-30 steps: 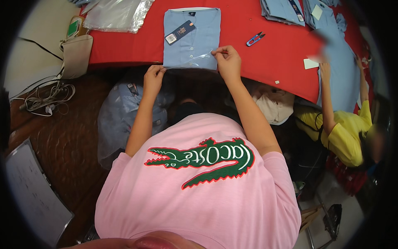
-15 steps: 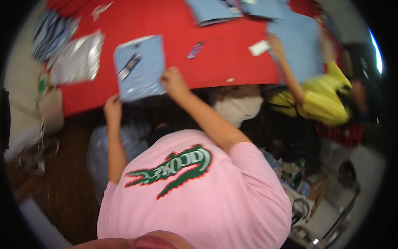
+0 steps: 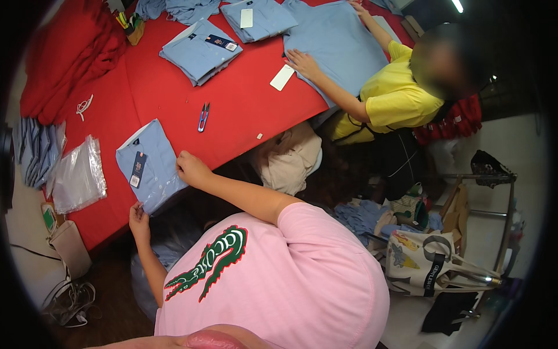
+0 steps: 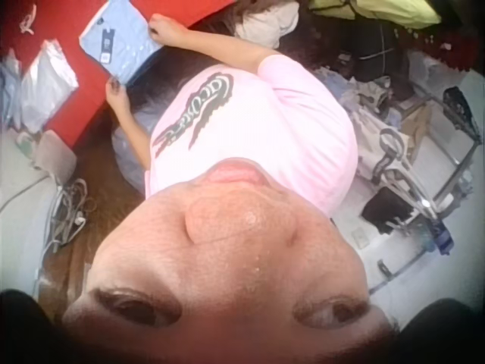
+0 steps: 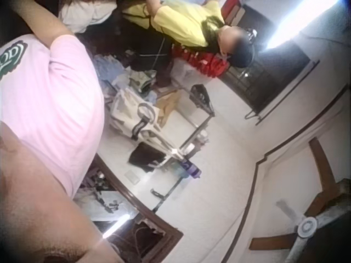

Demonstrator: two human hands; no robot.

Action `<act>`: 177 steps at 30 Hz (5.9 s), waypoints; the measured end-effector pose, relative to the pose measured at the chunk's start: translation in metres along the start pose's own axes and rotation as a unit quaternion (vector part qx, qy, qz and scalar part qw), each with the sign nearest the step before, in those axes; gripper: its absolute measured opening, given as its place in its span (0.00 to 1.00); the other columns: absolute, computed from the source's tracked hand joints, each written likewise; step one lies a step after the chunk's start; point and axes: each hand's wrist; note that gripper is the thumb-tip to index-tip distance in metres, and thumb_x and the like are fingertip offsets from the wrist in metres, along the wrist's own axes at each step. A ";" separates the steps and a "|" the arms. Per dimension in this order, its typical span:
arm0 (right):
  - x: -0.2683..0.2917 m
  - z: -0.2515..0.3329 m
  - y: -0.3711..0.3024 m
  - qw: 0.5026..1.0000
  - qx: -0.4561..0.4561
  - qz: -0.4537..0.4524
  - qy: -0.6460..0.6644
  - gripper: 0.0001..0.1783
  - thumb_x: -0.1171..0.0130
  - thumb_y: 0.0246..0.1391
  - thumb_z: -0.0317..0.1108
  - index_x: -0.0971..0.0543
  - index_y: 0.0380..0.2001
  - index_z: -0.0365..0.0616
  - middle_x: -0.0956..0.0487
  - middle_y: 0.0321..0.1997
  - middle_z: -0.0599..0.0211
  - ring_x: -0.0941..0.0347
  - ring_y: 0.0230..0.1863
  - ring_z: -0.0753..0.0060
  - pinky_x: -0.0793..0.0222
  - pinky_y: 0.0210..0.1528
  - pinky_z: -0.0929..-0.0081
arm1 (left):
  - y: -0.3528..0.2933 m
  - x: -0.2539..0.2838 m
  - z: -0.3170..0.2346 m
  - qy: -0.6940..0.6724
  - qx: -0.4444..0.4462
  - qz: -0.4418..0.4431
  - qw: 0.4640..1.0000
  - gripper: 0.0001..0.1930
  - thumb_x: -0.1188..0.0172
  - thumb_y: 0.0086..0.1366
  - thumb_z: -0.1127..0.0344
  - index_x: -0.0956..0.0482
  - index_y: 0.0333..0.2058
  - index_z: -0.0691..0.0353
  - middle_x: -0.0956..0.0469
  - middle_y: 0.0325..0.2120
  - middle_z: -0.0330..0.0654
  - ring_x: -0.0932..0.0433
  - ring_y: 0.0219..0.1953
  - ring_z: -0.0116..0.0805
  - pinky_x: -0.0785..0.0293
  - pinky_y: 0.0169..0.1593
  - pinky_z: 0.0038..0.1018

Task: The person places folded shirts into clear plastic bags, smooths the bags to remove air, and seals them.

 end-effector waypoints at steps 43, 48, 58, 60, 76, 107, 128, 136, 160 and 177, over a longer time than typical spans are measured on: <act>0.029 0.013 0.080 0.994 0.067 0.020 -0.083 0.09 0.36 0.65 0.31 0.17 0.45 0.40 0.17 0.44 0.62 0.19 0.47 0.56 0.24 0.51 0.61 | 0.059 0.008 -0.066 0.298 -0.359 -0.125 0.875 0.07 0.31 0.67 0.69 0.20 0.40 0.62 0.17 0.42 0.44 0.18 0.47 0.50 0.24 0.51 0.42; -0.015 0.077 0.092 0.962 -0.006 0.217 0.166 0.13 0.38 0.67 0.28 0.17 0.53 0.39 0.18 0.45 0.68 0.21 0.44 0.73 0.25 0.48 0.72 | 0.063 0.014 -0.077 0.258 -0.360 -0.098 0.891 0.04 0.33 0.70 0.71 0.20 0.38 0.62 0.15 0.43 0.44 0.16 0.46 0.48 0.22 0.49 0.39; 0.014 0.060 0.127 0.855 -0.223 0.459 0.092 0.13 0.31 0.61 0.33 0.12 0.46 0.39 0.20 0.32 0.76 0.28 0.35 0.83 0.30 0.42 0.78 | 0.093 0.033 -0.050 0.206 -0.274 0.009 0.939 0.05 0.36 0.72 0.70 0.19 0.43 0.64 0.14 0.42 0.47 0.16 0.46 0.50 0.21 0.50 0.41; 0.023 0.051 0.117 0.864 -0.239 0.433 0.092 0.13 0.29 0.61 0.35 0.11 0.45 0.39 0.17 0.33 0.76 0.27 0.35 0.83 0.30 0.41 0.78 | 0.098 0.037 -0.049 0.200 -0.273 0.033 0.940 0.05 0.36 0.72 0.70 0.19 0.44 0.64 0.14 0.43 0.47 0.16 0.46 0.51 0.21 0.51 0.41; 0.001 0.087 0.083 0.898 -0.252 0.334 0.136 0.09 0.30 0.62 0.28 0.14 0.43 0.34 0.15 0.41 0.69 0.20 0.46 0.79 0.24 0.53 0.80 | 0.100 0.042 -0.054 0.181 -0.262 0.046 0.947 0.05 0.35 0.72 0.70 0.20 0.42 0.64 0.14 0.41 0.46 0.16 0.43 0.50 0.21 0.49 0.39; 0.030 0.061 0.127 0.944 -0.142 0.297 -0.020 0.12 0.31 0.57 0.27 0.14 0.45 0.38 0.15 0.35 0.60 0.16 0.39 0.65 0.22 0.45 0.68 | 0.123 0.040 -0.063 0.184 -0.142 0.097 0.968 0.07 0.36 0.73 0.68 0.21 0.41 0.67 0.14 0.42 0.49 0.15 0.43 0.49 0.21 0.46 0.37; 0.020 0.030 0.132 0.989 0.022 0.134 -0.065 0.07 0.31 0.59 0.29 0.15 0.39 0.40 0.18 0.57 0.56 0.20 0.54 0.59 0.23 0.54 0.64 | 0.146 0.032 -0.086 0.227 -0.139 0.117 0.957 0.06 0.35 0.71 0.68 0.18 0.40 0.64 0.14 0.36 0.45 0.17 0.45 0.43 0.27 0.55 0.41; 0.028 0.045 0.143 0.962 0.069 0.212 -0.155 0.06 0.31 0.46 0.29 0.14 0.30 0.42 0.36 0.82 0.53 0.38 0.77 0.41 0.37 0.76 0.55 | 0.124 0.021 -0.088 0.116 -0.131 0.172 0.969 0.06 0.36 0.74 0.69 0.22 0.38 0.65 0.16 0.52 0.47 0.19 0.49 0.31 0.24 0.55 0.30; 0.028 0.047 0.206 0.929 0.103 0.278 -0.220 0.04 0.32 0.46 0.28 0.18 0.22 0.42 0.39 0.84 0.56 0.47 0.83 0.44 0.42 0.80 0.55 | 0.179 0.049 -0.070 0.328 -0.317 0.115 0.883 0.07 0.35 0.70 0.65 0.20 0.39 0.63 0.22 0.62 0.46 0.24 0.62 0.49 0.35 0.69 0.48; 0.072 0.021 0.148 0.925 -0.154 -0.100 -0.334 0.28 0.24 0.54 0.39 0.22 0.55 0.42 0.20 0.56 0.53 0.21 0.56 0.48 0.23 0.55 0.53 | 0.197 -0.009 -0.107 0.207 -0.257 0.036 0.943 0.20 0.33 0.69 0.62 0.17 0.57 0.60 0.22 0.59 0.47 0.27 0.64 0.49 0.38 0.71 0.46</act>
Point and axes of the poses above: each hand's wrist, its own y-axis towards the middle knuckle, its own x-axis out of the back of the hand, z = x × y
